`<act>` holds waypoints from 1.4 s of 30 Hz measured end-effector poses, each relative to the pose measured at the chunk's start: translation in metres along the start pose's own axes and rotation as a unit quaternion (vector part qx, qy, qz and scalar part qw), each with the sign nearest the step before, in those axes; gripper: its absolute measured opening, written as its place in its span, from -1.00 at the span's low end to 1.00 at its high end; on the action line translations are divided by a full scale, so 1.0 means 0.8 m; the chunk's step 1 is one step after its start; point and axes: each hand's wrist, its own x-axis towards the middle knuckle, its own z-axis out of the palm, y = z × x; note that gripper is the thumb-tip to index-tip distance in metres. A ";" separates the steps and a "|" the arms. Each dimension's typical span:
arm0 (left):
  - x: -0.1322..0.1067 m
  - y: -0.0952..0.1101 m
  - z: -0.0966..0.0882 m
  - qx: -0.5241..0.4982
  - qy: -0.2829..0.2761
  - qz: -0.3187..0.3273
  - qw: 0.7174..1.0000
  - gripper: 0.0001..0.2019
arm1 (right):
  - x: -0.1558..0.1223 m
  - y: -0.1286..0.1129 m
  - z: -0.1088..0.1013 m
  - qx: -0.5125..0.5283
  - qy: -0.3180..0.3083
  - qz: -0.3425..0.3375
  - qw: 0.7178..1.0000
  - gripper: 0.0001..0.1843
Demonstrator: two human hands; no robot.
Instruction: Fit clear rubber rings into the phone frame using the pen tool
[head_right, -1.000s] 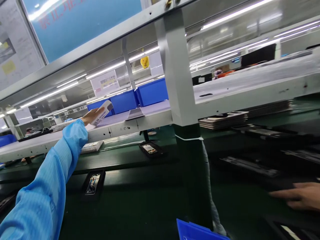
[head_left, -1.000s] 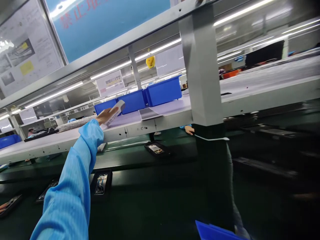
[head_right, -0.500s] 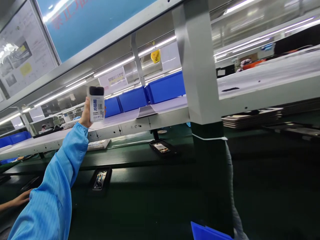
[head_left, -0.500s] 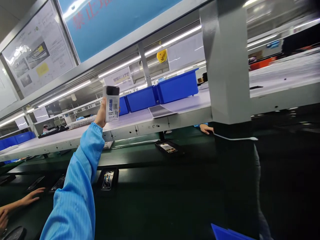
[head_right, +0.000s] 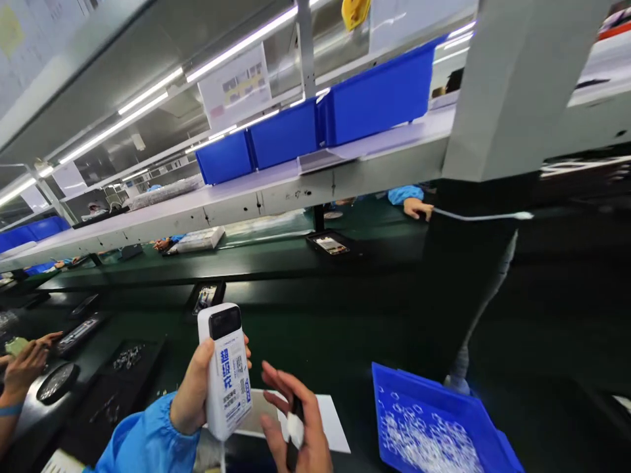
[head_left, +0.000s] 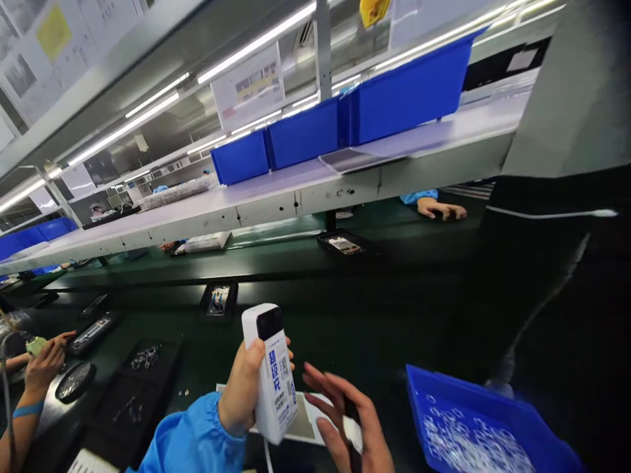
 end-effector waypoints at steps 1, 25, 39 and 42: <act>0.000 -0.019 -0.005 0.001 0.035 0.004 0.999 -0.29 | 0.005 -0.011 0.010 0.024 -0.017 -0.017 0.999 -0.43; 0.008 -0.056 -0.039 -0.200 0.000 -0.133 0.971 -0.39 | -0.013 -0.029 0.038 -0.143 -0.075 -0.031 0.986 -0.33; 0.012 -0.051 -0.040 -0.259 -0.018 -0.084 0.962 -0.42 | -0.019 -0.037 0.041 -0.151 -0.081 -0.101 0.980 -0.42; 0.012 -0.052 -0.041 -0.271 -0.030 -0.084 0.958 -0.43 | -0.020 -0.037 0.041 -0.151 -0.076 -0.098 0.981 -0.44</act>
